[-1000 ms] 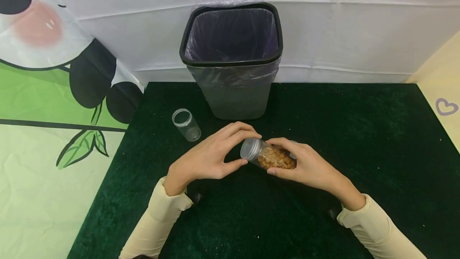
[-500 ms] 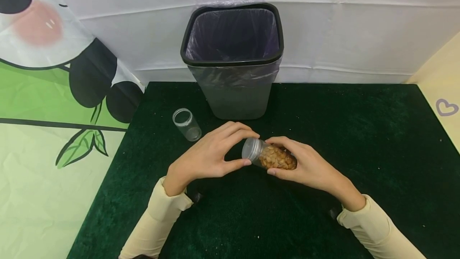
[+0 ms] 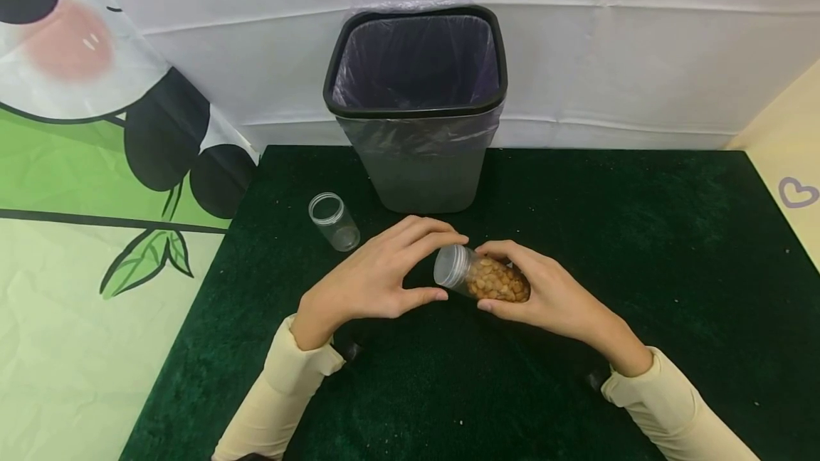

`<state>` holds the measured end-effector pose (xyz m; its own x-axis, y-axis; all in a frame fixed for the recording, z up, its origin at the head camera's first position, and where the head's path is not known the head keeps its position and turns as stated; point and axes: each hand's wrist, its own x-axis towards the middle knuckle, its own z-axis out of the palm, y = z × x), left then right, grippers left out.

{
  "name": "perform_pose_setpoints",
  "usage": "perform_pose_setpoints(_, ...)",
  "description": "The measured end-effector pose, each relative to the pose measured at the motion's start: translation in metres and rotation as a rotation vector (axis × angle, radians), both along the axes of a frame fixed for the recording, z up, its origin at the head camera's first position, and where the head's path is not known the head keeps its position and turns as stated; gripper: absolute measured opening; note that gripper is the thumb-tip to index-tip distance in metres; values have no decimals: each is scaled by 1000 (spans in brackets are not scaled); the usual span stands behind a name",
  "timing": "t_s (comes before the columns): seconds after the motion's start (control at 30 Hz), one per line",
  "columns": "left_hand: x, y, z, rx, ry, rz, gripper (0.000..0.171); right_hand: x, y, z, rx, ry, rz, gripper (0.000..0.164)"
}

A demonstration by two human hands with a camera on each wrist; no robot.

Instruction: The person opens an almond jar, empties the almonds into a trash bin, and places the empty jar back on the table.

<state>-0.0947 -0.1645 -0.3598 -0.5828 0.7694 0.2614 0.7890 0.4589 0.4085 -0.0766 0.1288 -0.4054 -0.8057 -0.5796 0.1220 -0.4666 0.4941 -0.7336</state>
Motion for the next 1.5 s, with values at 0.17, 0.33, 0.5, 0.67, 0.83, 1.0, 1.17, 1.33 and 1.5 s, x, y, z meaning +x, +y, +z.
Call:
perform_pose_setpoints(0.17, 0, 0, 0, -6, -9, 4, 62, 0, 1, 0, -6, -3, 0, 66)
perform_pose_setpoints(0.33, 1, -1, 1, -16, -26, 14, 61, 0, 1, -2, -8, 10, 3, 67)
perform_pose_setpoints(0.5, 1, -2, 0, -21, -22, 17, 60, 0, 2, -3, -5, 18, 5, 67)
perform_pose_setpoints(0.67, 1, -2, 0, -28, -31, 44, 59, 0, 2, -3, -4, 11, 4, 67)
perform_pose_setpoints(0.83, 0, -2, -1, -35, -47, 63, 59, 0, 1, -2, 0, 6, 0, 66)
perform_pose_setpoints(1.0, -1, -2, -1, -54, -37, 46, 77, -1, 1, -2, 5, 6, 0, 66)
perform_pose_setpoints(1.17, -1, -1, -1, -36, -22, -1, 73, -1, 1, -2, 4, 4, -5, 66)
perform_pose_setpoints(1.33, -2, -1, 0, -21, -14, -5, 63, -1, 1, -2, 0, -6, -4, 66)
perform_pose_setpoints(1.5, -1, -1, 1, -33, -47, 12, 64, -1, 1, -2, -1, -15, -8, 66)
